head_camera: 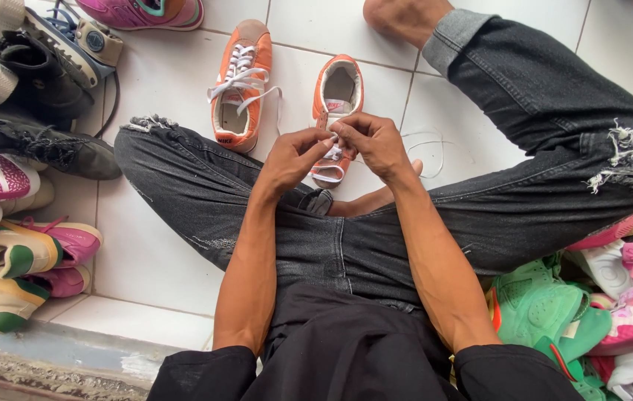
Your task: Threading shoelaces through the eyelets of an orange sneaker.
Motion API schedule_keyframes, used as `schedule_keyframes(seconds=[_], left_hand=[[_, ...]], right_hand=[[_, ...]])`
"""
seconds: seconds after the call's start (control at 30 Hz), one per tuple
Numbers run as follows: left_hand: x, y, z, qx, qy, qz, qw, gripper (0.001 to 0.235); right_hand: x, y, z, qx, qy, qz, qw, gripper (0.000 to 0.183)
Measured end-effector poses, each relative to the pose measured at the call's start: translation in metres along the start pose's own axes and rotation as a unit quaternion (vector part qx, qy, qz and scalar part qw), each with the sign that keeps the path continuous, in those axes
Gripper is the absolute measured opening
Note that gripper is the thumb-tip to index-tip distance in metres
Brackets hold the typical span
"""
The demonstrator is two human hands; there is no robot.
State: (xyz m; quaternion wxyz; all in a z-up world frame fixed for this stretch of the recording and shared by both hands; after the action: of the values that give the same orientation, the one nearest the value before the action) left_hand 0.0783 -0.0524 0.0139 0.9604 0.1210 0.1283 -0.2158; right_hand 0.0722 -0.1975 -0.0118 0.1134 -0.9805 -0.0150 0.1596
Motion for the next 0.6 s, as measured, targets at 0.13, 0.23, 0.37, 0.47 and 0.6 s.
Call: schedule_keyframes(seconds=[0.13,0.23,0.37,0.47,0.6], left_hand=[[0.002,0.004,0.001,0.033,-0.039,0.029,0.998,0.016],[0.007,0.011,-0.018,0.062,-0.029,0.082,0.994,0.015],[0.005,0.014,-0.012,0.080,-0.052,0.108,0.990,0.014],[0.003,0.011,-0.003,0.084,-0.067,0.099,0.989,0.013],[0.004,0.008,-0.010,0.130,-0.089,0.111,0.981,0.012]], right_hand=[[0.003,0.005,0.002,0.007,0.006,0.009,1.000,0.016],[0.000,0.005,-0.006,-0.030,0.022,0.001,0.999,0.016],[-0.004,0.007,-0.014,-0.059,0.023,0.011,0.998,0.013],[-0.005,0.006,-0.017,-0.065,0.015,0.005,0.998,0.014],[-0.006,0.008,-0.013,-0.095,-0.001,-0.001,0.995,0.016]])
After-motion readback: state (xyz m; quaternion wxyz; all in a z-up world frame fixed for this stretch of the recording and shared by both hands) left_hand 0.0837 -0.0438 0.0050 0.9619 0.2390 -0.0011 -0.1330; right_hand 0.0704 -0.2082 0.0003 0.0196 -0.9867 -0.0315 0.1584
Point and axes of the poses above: each hand's wrist, its own x-axis towards the middle knuckle, its own y-axis out of the back of the hand, z = x × y, the point moved 9 cm from there along x, towards the middle knuckle, and after that the axes turned 5 degrees about x, right-handed, at the moved point
